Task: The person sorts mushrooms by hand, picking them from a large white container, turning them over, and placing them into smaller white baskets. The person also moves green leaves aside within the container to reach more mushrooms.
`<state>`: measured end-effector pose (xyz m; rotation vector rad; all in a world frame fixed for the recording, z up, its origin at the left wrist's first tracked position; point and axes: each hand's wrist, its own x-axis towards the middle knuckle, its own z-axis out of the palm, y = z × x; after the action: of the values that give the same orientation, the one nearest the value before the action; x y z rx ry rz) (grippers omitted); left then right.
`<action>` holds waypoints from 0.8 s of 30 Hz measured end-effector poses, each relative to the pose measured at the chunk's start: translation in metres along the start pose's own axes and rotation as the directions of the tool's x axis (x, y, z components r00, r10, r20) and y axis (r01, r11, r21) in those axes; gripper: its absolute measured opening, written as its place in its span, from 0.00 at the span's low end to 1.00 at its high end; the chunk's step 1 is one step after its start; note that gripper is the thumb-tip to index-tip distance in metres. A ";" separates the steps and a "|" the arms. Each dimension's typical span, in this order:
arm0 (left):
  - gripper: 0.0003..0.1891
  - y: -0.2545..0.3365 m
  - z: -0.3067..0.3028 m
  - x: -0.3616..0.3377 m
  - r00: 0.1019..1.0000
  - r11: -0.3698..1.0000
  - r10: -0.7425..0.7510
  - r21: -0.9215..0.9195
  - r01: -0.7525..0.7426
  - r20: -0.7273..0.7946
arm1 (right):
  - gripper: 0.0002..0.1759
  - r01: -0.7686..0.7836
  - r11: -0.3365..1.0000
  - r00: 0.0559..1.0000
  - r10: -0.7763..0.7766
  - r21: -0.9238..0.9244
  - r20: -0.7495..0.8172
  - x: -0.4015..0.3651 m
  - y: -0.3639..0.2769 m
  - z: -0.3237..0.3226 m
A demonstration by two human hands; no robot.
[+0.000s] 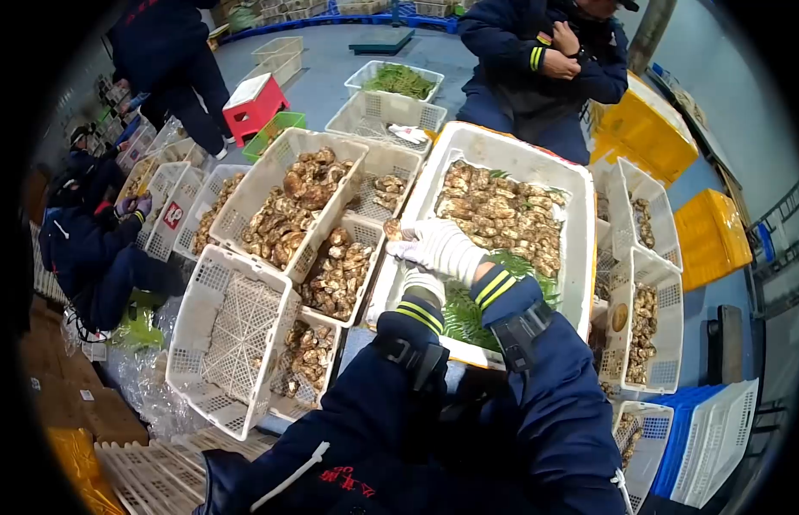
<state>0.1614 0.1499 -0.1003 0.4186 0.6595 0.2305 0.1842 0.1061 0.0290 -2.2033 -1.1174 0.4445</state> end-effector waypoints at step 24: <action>0.28 0.026 -0.009 0.010 0.860 0.836 0.498 0.205 -0.510 0.108 | 0.23 -0.498 0.862 0.831 0.444 -0.093 -0.335 -0.049 0.205 0.011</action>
<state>0.1617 0.1791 -0.1008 0.8189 0.5152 0.6510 0.2733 -0.0215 -0.1141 -2.6009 -0.4490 0.1975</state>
